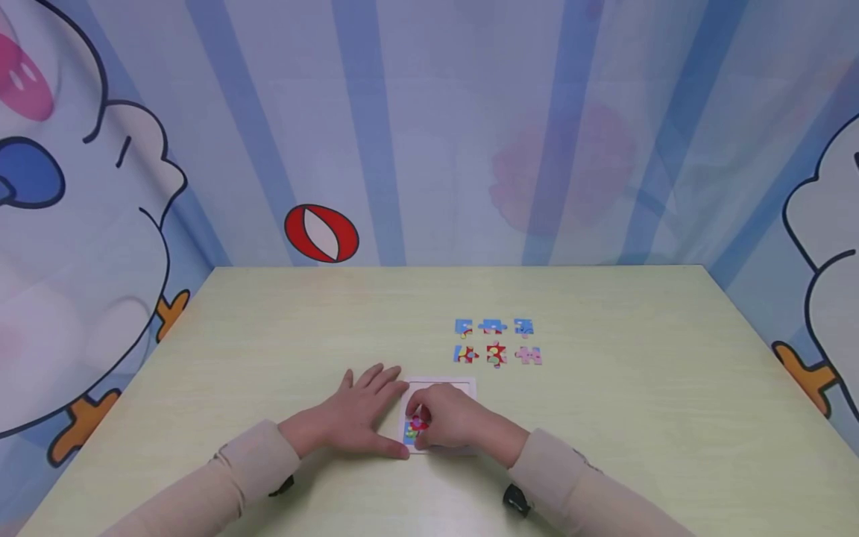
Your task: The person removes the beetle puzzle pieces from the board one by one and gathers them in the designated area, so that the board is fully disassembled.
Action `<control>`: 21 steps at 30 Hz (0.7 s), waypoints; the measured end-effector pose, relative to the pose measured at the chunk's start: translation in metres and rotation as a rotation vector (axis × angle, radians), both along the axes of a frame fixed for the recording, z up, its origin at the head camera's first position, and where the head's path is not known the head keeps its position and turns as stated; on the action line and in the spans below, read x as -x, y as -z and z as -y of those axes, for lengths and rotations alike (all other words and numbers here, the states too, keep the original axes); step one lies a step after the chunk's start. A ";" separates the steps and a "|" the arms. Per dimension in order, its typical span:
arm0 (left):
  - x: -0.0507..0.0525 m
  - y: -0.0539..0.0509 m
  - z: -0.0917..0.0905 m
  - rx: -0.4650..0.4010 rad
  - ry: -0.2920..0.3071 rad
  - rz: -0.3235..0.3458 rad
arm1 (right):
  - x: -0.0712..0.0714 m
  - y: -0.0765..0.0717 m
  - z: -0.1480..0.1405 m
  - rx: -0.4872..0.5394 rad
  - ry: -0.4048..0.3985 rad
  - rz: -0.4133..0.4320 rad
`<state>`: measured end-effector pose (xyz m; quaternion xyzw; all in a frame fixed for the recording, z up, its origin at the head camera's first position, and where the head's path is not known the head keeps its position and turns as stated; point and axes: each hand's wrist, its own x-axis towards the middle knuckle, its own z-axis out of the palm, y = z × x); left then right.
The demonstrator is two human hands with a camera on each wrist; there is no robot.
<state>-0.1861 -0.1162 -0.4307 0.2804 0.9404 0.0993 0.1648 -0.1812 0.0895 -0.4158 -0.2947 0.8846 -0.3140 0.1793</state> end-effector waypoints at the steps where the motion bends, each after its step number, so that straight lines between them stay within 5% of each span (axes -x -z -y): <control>1: 0.000 -0.001 0.000 0.000 0.001 -0.001 | 0.000 0.000 0.000 -0.001 0.000 -0.002; 21: -0.002 -0.003 -0.001 0.008 0.009 -0.001 | -0.003 -0.001 0.004 -0.052 0.042 0.022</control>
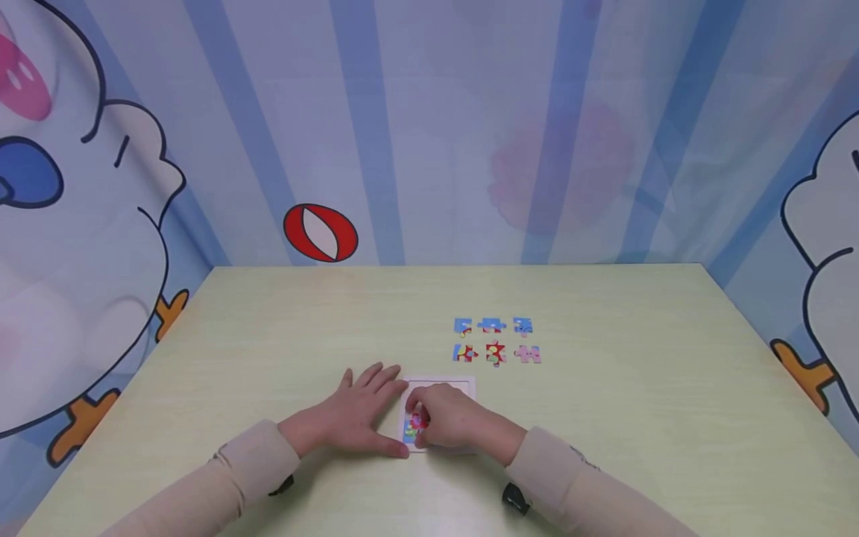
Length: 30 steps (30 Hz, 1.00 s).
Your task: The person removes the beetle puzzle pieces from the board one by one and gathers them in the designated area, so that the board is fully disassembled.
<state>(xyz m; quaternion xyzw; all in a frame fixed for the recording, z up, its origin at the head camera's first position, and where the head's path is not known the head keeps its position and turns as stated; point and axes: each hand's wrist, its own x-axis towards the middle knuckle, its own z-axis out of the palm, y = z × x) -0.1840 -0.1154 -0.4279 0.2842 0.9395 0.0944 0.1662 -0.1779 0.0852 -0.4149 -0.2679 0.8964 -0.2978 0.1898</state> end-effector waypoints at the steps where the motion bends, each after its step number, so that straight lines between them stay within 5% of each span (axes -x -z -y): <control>1: 0.000 0.000 0.000 -0.001 0.001 -0.001 | 0.000 0.000 0.000 -0.007 0.004 0.000; 30: 0.000 0.001 0.000 0.014 -0.014 0.015 | -0.003 0.000 0.003 -0.042 0.027 -0.057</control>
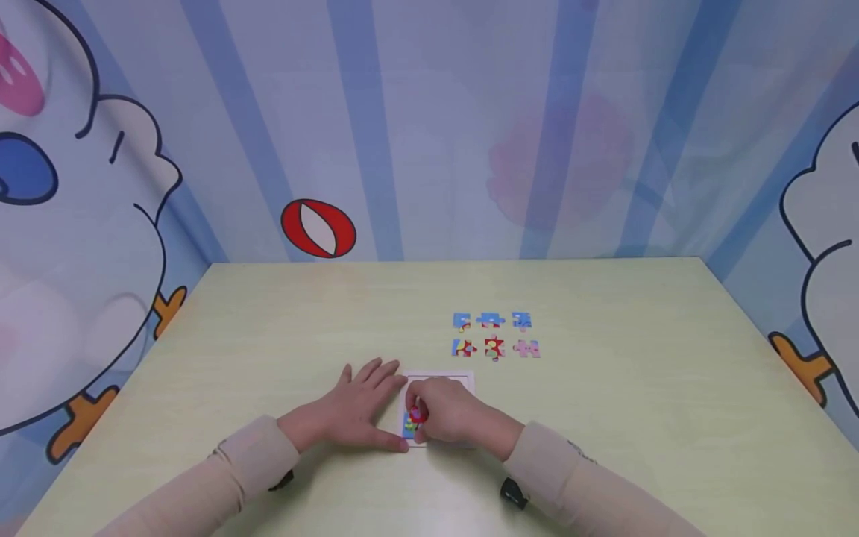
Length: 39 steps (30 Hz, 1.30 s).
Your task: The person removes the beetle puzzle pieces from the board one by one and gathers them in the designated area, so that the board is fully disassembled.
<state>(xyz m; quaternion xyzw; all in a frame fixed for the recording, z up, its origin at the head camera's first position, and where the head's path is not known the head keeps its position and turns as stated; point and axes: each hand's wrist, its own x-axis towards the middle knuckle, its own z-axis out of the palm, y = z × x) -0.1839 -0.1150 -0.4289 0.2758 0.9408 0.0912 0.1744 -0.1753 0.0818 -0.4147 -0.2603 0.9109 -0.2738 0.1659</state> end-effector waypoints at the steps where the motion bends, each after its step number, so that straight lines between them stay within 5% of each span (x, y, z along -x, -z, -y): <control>1: 0.000 0.000 0.000 0.000 0.000 0.001 | 0.000 -0.001 0.000 0.000 -0.001 -0.005; 19: 0.000 0.000 0.000 -0.007 -0.007 0.004 | -0.002 -0.001 0.002 -0.011 -0.010 -0.052; 39: 0.002 0.001 0.002 0.014 0.011 -0.006 | 0.008 -0.004 -0.012 0.161 -0.012 0.108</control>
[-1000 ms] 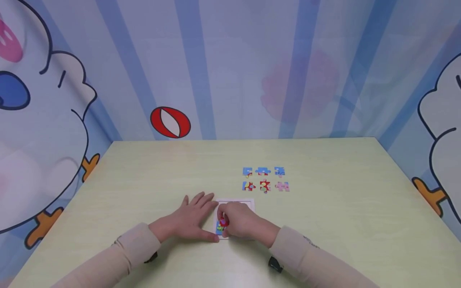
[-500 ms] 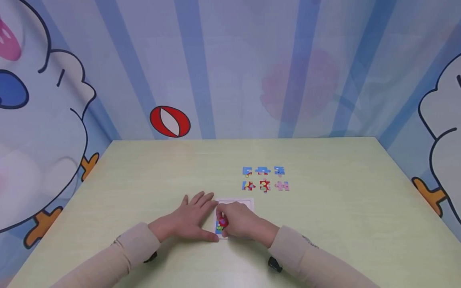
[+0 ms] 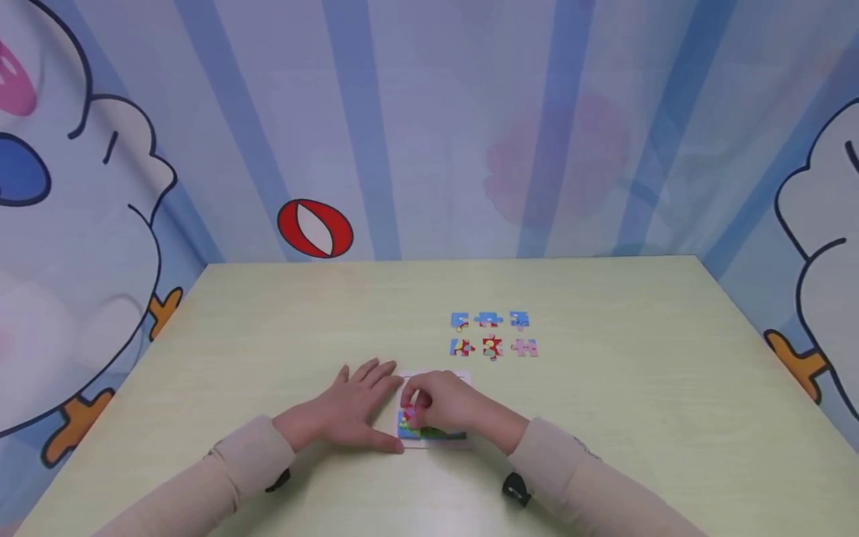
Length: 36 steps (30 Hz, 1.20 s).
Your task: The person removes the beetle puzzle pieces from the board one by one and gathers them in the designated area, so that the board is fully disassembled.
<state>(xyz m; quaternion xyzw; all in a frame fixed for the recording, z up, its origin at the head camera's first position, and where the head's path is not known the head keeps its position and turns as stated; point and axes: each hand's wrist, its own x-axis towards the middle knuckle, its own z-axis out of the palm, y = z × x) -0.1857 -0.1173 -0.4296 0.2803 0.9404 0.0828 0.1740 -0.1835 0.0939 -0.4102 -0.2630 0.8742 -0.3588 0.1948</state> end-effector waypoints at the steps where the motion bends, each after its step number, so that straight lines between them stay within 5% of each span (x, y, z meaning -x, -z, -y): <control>1: 0.000 0.000 0.001 -0.001 -0.002 0.000 | 0.001 -0.002 -0.002 0.011 0.007 0.010; 14: -0.011 -0.002 0.017 0.001 -0.002 0.002 | 0.023 -0.021 -0.043 0.040 0.087 -0.074; 36: -0.026 -0.012 0.039 -0.002 -0.037 0.035 | 0.046 0.007 -0.056 -0.053 0.211 -0.027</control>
